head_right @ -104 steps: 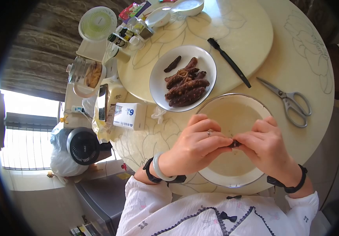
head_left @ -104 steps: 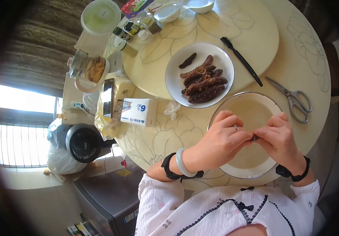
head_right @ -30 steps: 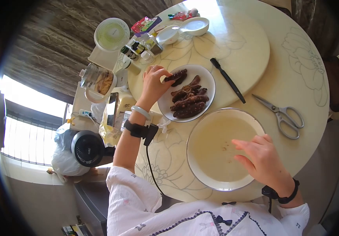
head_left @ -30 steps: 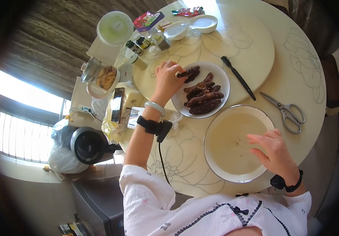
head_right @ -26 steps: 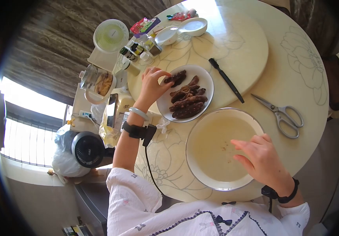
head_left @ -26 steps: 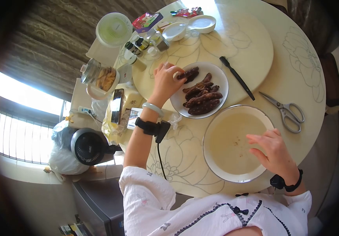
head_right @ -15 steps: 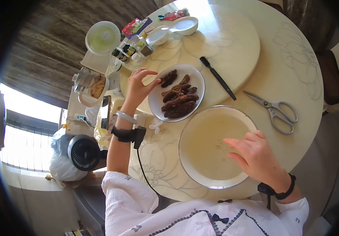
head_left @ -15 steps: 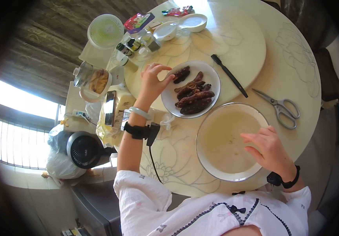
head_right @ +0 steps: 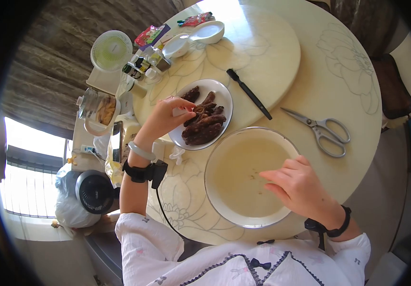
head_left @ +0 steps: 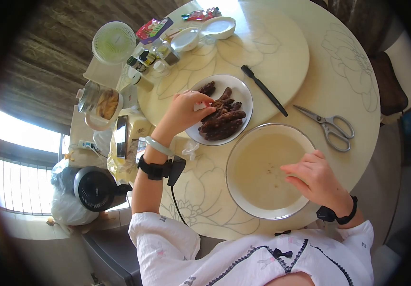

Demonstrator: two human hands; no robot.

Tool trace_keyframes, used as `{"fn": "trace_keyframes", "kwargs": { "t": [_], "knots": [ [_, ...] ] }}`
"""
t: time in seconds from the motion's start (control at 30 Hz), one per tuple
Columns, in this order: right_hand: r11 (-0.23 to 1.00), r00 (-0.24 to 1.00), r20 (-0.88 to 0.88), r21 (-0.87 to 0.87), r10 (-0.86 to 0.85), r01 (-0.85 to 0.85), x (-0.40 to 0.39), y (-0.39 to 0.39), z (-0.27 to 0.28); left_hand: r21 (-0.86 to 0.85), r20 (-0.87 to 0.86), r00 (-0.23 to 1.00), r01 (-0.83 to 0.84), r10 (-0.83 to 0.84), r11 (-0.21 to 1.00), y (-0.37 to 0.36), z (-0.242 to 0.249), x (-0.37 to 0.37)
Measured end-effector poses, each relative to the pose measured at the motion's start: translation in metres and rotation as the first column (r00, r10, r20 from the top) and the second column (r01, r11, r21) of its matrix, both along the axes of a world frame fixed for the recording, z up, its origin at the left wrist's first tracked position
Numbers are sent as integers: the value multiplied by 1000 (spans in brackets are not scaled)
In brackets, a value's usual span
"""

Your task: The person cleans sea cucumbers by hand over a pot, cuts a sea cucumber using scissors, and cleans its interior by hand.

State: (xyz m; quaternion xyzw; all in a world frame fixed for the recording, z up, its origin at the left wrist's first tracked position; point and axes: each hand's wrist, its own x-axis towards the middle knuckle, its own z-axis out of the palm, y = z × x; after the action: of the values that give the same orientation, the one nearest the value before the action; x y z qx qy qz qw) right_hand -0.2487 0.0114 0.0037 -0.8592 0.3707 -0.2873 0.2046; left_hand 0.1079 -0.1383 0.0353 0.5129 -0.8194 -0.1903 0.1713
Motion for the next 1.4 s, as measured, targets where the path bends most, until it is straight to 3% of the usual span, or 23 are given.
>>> {"fn": "trace_keyframes", "kwargs": {
  "t": [0.23,0.43,0.63,0.67,0.73,0.8,0.87,0.93,1.07,1.17,1.4],
  "knots": [
    [1000,1000,1,5,6,-6,-1,0,-1,-15,57,998,1,0,1000,-2,-7,-3],
    [999,999,6,-6,33,-33,-2,1,-1,-84,-50,998,18,-23,996,-3,-10,-2],
    [1000,999,19,-6,28,-28,-4,3,-4,-159,-219,967,-167,130,973,25,37,1],
    [1000,999,20,-4,26,-26,-4,3,-5,-157,-219,967,-165,128,974,33,41,0],
    [1000,999,41,-6,24,-24,-4,4,-6,-35,-467,879,-126,95,991,53,48,-1],
    [1000,999,47,-14,24,-23,-3,3,-6,61,-546,837,0,33,998,80,55,-16],
    [1000,999,49,-21,25,-24,-4,3,-5,106,-512,857,124,-52,987,104,54,-36],
    [1000,999,40,-19,26,-25,-4,3,-4,103,-357,907,278,-225,955,116,46,-53],
    [999,999,21,-18,32,-32,-5,4,-3,110,-291,926,284,-242,952,135,11,-84],
    [1000,1000,5,-27,-4,4,-6,5,0,-93,-121,957,253,-263,963,139,-11,-94],
    [997,992,-125,-71,1,-10,-6,-1,5,6,53,969,243,-243,970,142,-27,-103]
  ]
}}
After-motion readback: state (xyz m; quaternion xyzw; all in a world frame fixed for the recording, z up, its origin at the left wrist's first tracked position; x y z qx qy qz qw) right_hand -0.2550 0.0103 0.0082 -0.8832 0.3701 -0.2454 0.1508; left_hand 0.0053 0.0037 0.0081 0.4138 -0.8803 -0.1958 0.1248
